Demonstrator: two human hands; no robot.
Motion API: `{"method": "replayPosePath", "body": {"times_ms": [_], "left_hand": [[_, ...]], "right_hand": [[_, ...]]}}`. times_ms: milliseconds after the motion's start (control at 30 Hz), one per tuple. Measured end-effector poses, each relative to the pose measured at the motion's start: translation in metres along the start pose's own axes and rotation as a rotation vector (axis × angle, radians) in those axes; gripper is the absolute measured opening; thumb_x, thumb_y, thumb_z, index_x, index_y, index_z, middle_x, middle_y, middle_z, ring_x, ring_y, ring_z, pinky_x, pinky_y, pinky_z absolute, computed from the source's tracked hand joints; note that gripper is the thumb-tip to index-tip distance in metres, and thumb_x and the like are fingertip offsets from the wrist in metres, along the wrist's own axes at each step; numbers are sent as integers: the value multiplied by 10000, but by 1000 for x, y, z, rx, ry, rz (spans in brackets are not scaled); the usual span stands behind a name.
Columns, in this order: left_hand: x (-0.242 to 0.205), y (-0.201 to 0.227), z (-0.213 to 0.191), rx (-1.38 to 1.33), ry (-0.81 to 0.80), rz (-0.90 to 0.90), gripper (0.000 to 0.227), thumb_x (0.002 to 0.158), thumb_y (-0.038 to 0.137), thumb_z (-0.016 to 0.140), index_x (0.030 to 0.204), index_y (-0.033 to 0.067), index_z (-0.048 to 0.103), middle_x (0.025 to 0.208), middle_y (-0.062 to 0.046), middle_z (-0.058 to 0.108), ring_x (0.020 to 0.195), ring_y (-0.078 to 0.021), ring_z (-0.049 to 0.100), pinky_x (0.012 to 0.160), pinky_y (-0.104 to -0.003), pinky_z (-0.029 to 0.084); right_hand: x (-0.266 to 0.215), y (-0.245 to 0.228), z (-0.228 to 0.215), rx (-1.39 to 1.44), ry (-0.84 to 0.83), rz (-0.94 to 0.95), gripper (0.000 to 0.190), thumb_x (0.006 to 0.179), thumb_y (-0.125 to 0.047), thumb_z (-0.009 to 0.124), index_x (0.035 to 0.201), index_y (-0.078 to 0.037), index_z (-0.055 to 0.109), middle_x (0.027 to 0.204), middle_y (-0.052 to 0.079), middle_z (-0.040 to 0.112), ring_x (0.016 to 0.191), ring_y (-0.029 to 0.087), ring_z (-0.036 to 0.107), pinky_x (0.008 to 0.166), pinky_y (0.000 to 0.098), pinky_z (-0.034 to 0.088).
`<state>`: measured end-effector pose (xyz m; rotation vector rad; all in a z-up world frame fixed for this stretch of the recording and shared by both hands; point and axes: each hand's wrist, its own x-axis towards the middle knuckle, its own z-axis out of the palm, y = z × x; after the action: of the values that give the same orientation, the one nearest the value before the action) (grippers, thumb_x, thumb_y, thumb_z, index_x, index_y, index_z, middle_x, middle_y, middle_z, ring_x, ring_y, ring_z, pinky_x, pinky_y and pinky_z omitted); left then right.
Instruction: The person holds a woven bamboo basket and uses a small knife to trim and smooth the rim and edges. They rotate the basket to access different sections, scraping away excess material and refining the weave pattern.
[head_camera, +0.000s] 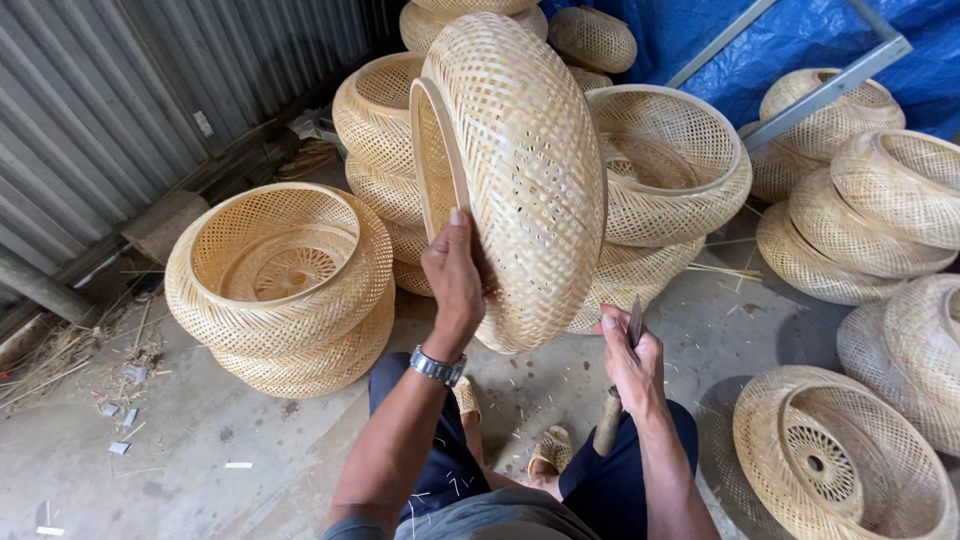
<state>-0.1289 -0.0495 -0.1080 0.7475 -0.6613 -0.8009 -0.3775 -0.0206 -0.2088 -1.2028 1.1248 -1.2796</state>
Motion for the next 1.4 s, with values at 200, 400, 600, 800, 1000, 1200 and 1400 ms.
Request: {"method": "replayPosePath", "body": {"times_ms": [200, 400, 600, 800, 1000, 1200, 1400], "left_hand": [[-16, -43, 26, 126, 27, 128, 451, 1092, 340, 538, 701, 114, 537, 643, 102, 413, 602, -18, 285, 507, -243, 200], [-26, -66, 43, 154, 56, 192, 475, 1132, 336, 498, 737, 73, 491, 676, 95, 370, 643, -30, 275, 537, -243, 215], [-52, -71, 78, 190, 38, 240, 410, 1105, 330, 473, 860, 31, 609, 715, 77, 473, 691, -25, 383, 568, -230, 341], [-80, -63, 102, 104, -248, 11, 382, 1103, 303, 487, 1027, -31, 655, 748, 45, 553, 666, -47, 440, 566, -218, 371], [-105, -53, 108, 82, -489, 44, 284, 1103, 160, 581, 1259, -57, 674, 971, -5, 665, 840, -43, 542, 738, -200, 492], [-121, -52, 102, -22, -294, -19, 297, 1045, 128, 604, 1277, -48, 660, 999, -9, 710, 872, -60, 639, 787, -247, 603], [-129, -58, 82, -97, -230, 1, 291, 1056, 122, 619, 1293, -41, 662, 1036, -30, 709, 903, -71, 656, 790, -256, 610]], "right_hand": [[-10, 32, -13, -110, 22, -5, 553, 986, -408, 610, 1418, -63, 609, 654, -66, 438, 471, 34, 366, 388, 210, 301], [-35, 100, 7, -177, -61, -262, 933, 909, -473, 748, 1623, -32, 340, 1473, 181, 504, 1310, 207, 511, 979, 306, 514], [-32, 110, 5, -52, -21, -218, 1239, 728, -506, 847, 1634, -55, 132, 1535, 182, 392, 1307, 202, 483, 892, 295, 555], [-45, 97, -13, 32, 57, -219, 1211, 719, -488, 847, 1648, -70, 193, 1461, 140, 434, 999, 201, 525, 756, 294, 537], [-52, 98, -41, 233, -6, -285, 1057, 860, -387, 857, 1650, -34, 249, 1486, 112, 483, 1217, 171, 484, 909, 303, 465], [-72, 76, -47, 332, -90, -244, 1114, 752, -461, 899, 1579, 15, 324, 1458, 74, 519, 1298, 165, 499, 1021, 306, 462], [-87, 50, -47, 130, -111, -238, 1233, 667, -579, 901, 1577, -5, 299, 1487, 85, 487, 1370, 187, 474, 1115, 340, 426]]}}
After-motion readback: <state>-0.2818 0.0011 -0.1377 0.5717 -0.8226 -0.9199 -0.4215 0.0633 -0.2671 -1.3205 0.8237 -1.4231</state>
